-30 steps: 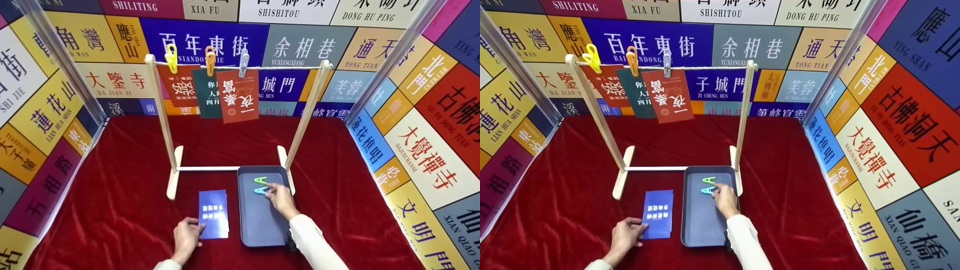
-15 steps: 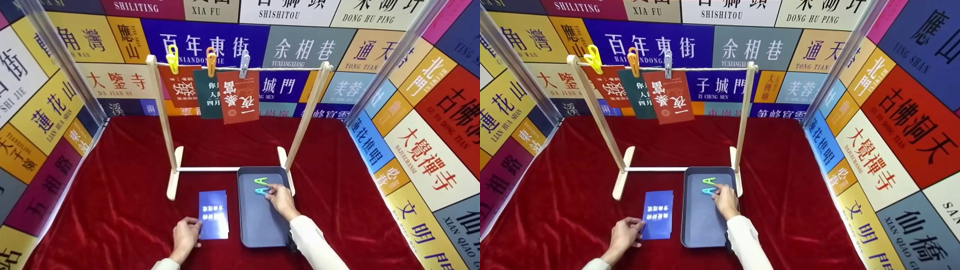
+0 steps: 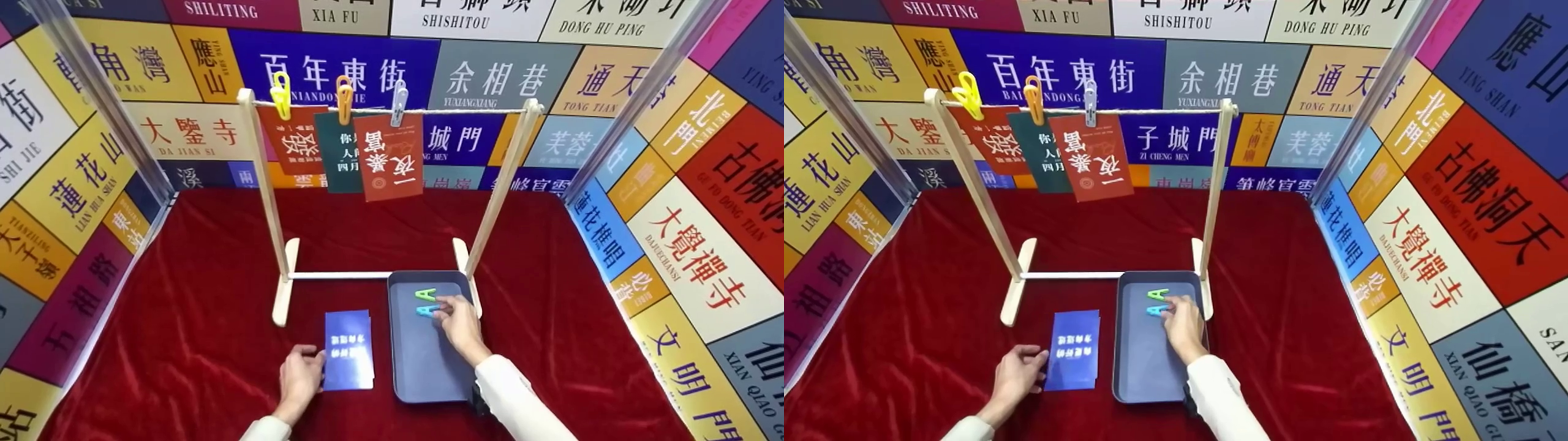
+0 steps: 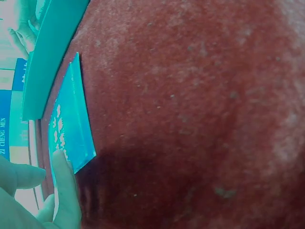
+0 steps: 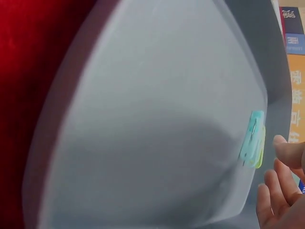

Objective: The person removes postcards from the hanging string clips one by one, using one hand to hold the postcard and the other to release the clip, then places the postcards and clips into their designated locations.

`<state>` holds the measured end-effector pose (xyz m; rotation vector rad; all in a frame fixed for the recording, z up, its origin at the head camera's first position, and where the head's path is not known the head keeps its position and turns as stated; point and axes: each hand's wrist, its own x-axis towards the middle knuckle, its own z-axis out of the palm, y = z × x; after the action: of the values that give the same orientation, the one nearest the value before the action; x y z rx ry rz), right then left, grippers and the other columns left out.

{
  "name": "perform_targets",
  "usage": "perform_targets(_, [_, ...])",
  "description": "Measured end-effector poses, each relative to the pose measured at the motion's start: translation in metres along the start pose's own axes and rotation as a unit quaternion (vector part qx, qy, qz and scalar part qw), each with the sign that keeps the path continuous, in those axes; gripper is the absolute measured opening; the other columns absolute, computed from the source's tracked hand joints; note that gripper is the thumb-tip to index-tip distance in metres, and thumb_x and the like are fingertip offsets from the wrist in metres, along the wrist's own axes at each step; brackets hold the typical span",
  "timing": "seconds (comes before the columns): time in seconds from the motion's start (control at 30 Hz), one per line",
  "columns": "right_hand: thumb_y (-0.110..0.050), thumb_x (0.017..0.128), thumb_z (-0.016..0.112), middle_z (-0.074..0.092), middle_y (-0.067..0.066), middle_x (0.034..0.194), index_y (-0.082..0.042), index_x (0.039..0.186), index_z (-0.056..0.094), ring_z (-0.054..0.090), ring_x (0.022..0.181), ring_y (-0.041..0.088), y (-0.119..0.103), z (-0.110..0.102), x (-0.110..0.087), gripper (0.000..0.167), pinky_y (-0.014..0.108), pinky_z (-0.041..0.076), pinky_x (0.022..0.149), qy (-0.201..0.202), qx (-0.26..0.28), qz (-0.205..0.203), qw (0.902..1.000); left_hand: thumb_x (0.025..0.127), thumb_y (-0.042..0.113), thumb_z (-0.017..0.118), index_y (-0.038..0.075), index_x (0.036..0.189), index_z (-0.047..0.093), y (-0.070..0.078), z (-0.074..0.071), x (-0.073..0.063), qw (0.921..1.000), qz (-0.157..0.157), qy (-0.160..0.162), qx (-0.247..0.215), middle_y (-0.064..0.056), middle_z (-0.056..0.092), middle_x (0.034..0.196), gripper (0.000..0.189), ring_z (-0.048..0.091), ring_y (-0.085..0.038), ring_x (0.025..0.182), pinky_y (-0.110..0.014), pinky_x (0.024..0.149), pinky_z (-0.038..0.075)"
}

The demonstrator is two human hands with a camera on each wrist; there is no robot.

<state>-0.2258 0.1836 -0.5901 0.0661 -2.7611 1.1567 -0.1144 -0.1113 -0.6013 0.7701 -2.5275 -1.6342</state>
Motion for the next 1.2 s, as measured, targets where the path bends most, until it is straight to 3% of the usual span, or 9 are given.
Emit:
perform_targets(0.23, [-0.002,0.078,0.082,0.069,0.011,0.095,-0.003,0.105,0.077,0.067,0.09,0.027,-0.01,-0.003,-0.003,0.027,0.04,0.058,0.082,0.046,-0.001,-0.035,0.9983,0.087,0.007,0.073,-0.004,0.115,0.065,0.007,-0.002,0.003,0.9995,0.022,0.007,-0.022,-0.014,0.076,0.083,0.032,0.068,-0.016,0.058,-0.028,0.045,0.058])
perform_targets(0.6, [-0.008,0.079,0.084,0.066,0.01,0.106,-0.006,0.111,0.076,0.064,0.106,0.031,-0.029,-0.016,-0.005,0.033,0.046,0.054,0.095,0.044,0.017,-0.038,0.9981,0.084,0.01,0.08,-0.004,0.12,0.065,0.026,-0.006,0.008,0.9974,0.038,-0.005,-0.061,-0.019,0.075,0.092,0.041,0.072,-0.031,0.061,-0.034,0.051,0.062])
perform_targets(0.97, [-0.006,0.076,0.086,0.068,0.01,0.106,-0.007,0.109,0.077,0.065,0.106,0.031,-0.045,-0.03,-0.004,0.034,0.047,0.055,0.094,0.078,0.023,-0.102,0.9914,0.083,0.013,0.082,0.0,0.123,0.065,0.049,-0.01,0.008,0.9951,0.042,-0.033,-0.084,-0.022,0.073,0.104,0.045,0.075,-0.024,0.077,-0.042,0.061,0.065])
perform_targets(1.2, [-0.008,0.077,0.085,0.067,0.01,0.109,-0.007,0.11,0.076,0.062,0.109,0.032,-0.053,-0.038,-0.004,0.035,0.05,0.052,0.095,0.089,0.023,-0.122,0.9882,0.083,0.012,0.081,0.0,0.126,0.063,0.063,-0.018,0.013,0.9923,0.061,-0.039,-0.101,-0.027,0.07,0.112,0.048,0.075,-0.024,0.085,-0.037,0.061,0.065])
